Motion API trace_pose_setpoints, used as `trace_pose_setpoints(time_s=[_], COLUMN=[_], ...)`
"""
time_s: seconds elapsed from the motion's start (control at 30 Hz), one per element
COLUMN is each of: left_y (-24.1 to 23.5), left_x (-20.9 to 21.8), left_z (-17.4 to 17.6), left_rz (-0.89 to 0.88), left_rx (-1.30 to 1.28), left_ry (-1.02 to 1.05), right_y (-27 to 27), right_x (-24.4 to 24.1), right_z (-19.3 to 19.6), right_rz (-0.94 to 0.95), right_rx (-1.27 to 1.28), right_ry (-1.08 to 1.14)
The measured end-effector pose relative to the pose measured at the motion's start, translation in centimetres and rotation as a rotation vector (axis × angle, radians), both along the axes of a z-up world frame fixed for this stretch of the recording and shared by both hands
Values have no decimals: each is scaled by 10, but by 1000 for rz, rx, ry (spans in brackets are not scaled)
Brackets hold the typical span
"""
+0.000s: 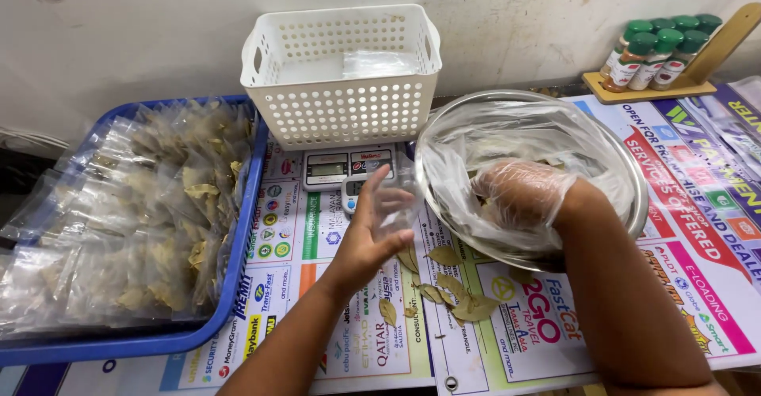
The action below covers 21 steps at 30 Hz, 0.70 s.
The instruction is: Packaging dried bay leaves into plastic bags at a workstation
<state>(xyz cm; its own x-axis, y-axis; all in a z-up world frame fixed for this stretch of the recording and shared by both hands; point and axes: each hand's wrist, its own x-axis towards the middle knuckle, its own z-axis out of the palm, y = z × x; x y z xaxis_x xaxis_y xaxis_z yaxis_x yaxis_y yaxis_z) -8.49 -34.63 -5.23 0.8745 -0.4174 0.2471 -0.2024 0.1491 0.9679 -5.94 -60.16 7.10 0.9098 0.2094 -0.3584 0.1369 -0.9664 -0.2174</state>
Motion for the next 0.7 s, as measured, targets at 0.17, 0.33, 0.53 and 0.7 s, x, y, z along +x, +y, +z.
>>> trace_pose_setpoints(time_s=[0.17,0.33,0.53,0.7], left_y=[-8,-8,20,60], left_x=[4,3,-26,-53], left_z=[-2,3,40,59], left_rz=[-243,-303,-300,-204], left_rx=[-280,-284,-79,118], left_ry=[160,158,150,133], right_y=[-1,-4,39,50], right_x=[12,24,-33,-50], right_z=[-50,-87,-52,-28], right_rz=[262,242,-369,525], right_rx=[-89,-149,396,223], right_ry=[-97,-94,161,-46])
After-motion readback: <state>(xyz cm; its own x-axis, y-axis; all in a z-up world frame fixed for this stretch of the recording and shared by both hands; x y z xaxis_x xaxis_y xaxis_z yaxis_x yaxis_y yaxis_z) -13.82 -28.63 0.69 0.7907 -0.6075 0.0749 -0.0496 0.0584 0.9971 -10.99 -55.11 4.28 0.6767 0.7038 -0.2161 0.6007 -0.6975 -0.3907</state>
